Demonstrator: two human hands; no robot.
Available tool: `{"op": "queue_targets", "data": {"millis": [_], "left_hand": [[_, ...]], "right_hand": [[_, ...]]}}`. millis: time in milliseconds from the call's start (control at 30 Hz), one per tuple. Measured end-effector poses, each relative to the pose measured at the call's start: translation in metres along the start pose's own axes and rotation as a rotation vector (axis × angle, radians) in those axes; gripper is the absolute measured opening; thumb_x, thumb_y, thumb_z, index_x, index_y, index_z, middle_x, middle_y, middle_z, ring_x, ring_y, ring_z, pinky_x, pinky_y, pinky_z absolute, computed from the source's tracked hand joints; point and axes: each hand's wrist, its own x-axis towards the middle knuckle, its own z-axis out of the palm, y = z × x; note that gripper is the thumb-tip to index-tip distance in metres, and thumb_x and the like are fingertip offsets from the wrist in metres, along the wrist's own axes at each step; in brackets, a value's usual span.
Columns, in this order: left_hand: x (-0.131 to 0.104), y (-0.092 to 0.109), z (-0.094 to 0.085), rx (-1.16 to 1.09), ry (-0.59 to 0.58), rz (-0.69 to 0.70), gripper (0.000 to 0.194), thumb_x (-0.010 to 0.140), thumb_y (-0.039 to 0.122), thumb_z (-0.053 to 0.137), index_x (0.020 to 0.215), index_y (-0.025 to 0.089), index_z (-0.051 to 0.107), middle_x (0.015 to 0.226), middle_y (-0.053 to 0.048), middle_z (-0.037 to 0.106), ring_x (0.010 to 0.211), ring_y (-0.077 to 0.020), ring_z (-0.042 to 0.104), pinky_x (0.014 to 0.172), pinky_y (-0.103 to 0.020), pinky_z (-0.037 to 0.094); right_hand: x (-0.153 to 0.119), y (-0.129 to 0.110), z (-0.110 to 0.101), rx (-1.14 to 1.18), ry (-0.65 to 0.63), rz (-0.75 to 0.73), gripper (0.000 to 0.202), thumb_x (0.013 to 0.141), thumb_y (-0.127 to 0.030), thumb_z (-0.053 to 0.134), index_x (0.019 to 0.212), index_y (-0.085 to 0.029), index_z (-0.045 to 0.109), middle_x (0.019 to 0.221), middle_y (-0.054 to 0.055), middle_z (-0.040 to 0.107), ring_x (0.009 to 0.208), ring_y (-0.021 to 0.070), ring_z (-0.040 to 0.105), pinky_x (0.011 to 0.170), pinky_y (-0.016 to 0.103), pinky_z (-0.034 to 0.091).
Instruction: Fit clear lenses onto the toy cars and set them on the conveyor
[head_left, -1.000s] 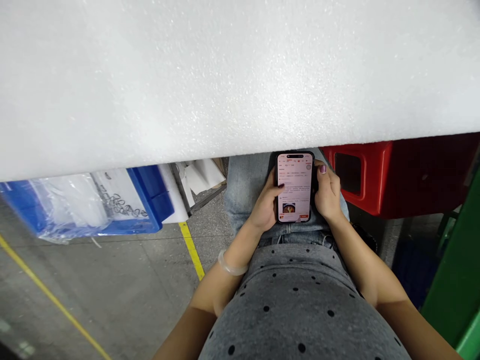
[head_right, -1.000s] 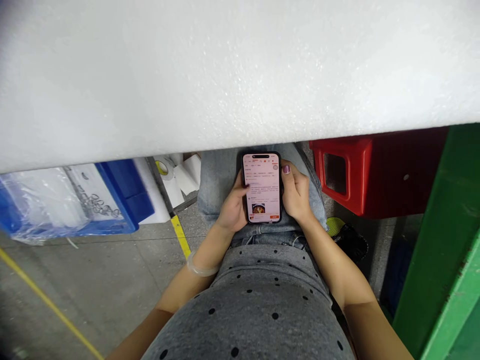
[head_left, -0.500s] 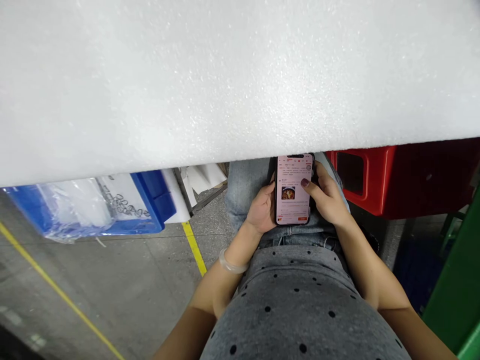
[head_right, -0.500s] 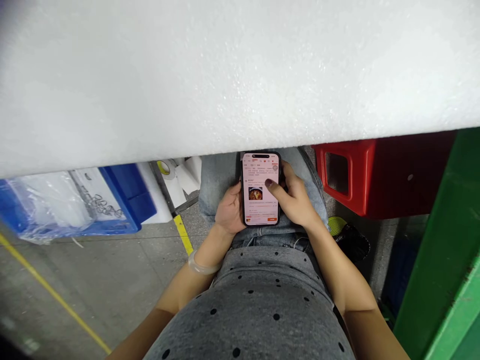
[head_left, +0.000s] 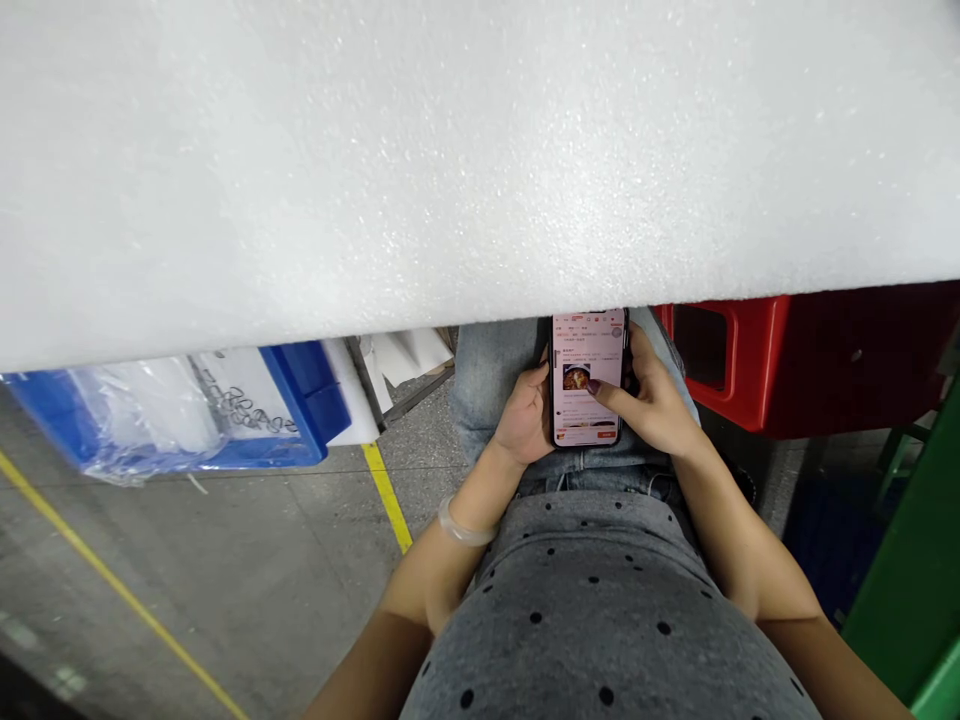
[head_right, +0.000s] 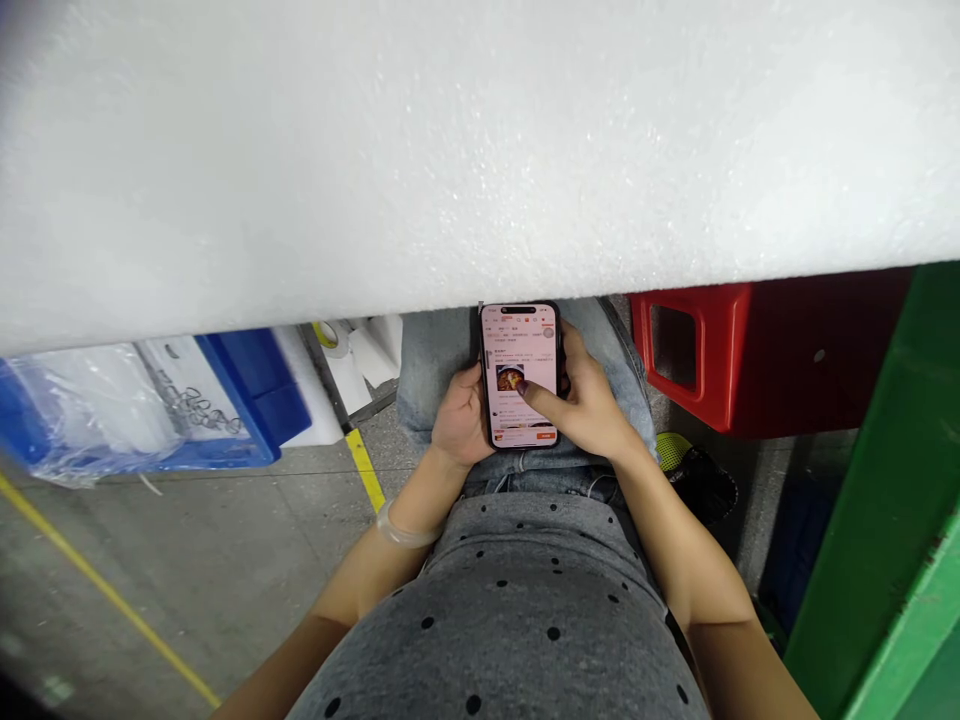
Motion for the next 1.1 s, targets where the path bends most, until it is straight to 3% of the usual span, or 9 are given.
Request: {"op": "queue_targets", "data": {"millis": [167, 300, 467, 767, 933, 1100], "left_hand": [[0.000, 0.000, 0.002, -0.002, 0.013, 0.014, 0.033, 0.087, 0.040, 0.051, 0.111, 0.023, 0.066, 0.118, -0.005, 0.073, 0.137, -0.0293, 0.052, 0.114, -0.047, 0.043], [-0.001, 0.000, 0.006, -0.042, 0.057, 0.048, 0.025, 0.086, 0.036, 0.051, 0.101, 0.023, 0.066, 0.114, -0.003, 0.074, 0.134, -0.0270, 0.055, 0.115, -0.045, 0.042], [-0.001, 0.001, 0.011, -0.069, 0.067, 0.038, 0.026, 0.087, 0.035, 0.051, 0.104, 0.023, 0.066, 0.114, -0.003, 0.073, 0.134, -0.0252, 0.055, 0.116, -0.044, 0.041], [0.001, 0.000, 0.016, -0.114, 0.103, -0.009, 0.029, 0.089, 0.037, 0.045, 0.104, 0.022, 0.065, 0.118, -0.004, 0.072, 0.136, -0.0259, 0.053, 0.117, -0.048, 0.040], [0.001, 0.001, 0.019, -0.131, 0.134, -0.008, 0.033, 0.093, 0.033, 0.037, 0.107, 0.021, 0.064, 0.114, -0.004, 0.073, 0.134, -0.0252, 0.055, 0.115, -0.047, 0.042], [0.000, 0.001, 0.016, -0.091, 0.088, -0.008, 0.033, 0.093, 0.036, 0.040, 0.107, 0.020, 0.066, 0.112, -0.005, 0.073, 0.135, -0.0284, 0.054, 0.113, -0.048, 0.044]], "right_hand": [[0.000, 0.001, 0.003, 0.014, 0.073, -0.002, 0.059, 0.085, -0.043, 0.068, 0.137, -0.023, 0.047, 0.122, 0.009, 0.068, 0.112, 0.0293, 0.064, 0.099, 0.048, 0.054], [0.001, 0.002, -0.001, 0.120, 0.058, -0.021, 0.043, 0.093, -0.042, 0.057, 0.132, -0.024, 0.053, 0.127, 0.006, 0.066, 0.117, 0.0258, 0.062, 0.108, 0.046, 0.048], [0.001, 0.004, -0.003, 0.132, 0.086, -0.019, 0.037, 0.094, -0.042, 0.052, 0.126, -0.024, 0.058, 0.128, 0.004, 0.067, 0.122, 0.0257, 0.060, 0.109, 0.045, 0.045], [0.000, 0.004, -0.002, 0.169, 0.105, -0.021, 0.040, 0.093, -0.044, 0.048, 0.125, -0.023, 0.061, 0.131, 0.005, 0.066, 0.131, 0.0253, 0.054, 0.113, 0.043, 0.043], [-0.005, 0.012, -0.005, 0.126, 0.117, 0.008, 0.051, 0.091, -0.044, 0.052, 0.138, -0.025, 0.053, 0.144, 0.005, 0.058, 0.136, 0.0259, 0.050, 0.119, 0.046, 0.036], [-0.014, 0.017, -0.009, 0.057, 0.043, 0.044, 0.065, 0.088, -0.043, 0.057, 0.150, -0.029, 0.040, 0.140, 0.004, 0.059, 0.125, 0.0288, 0.056, 0.109, 0.049, 0.047]]}}
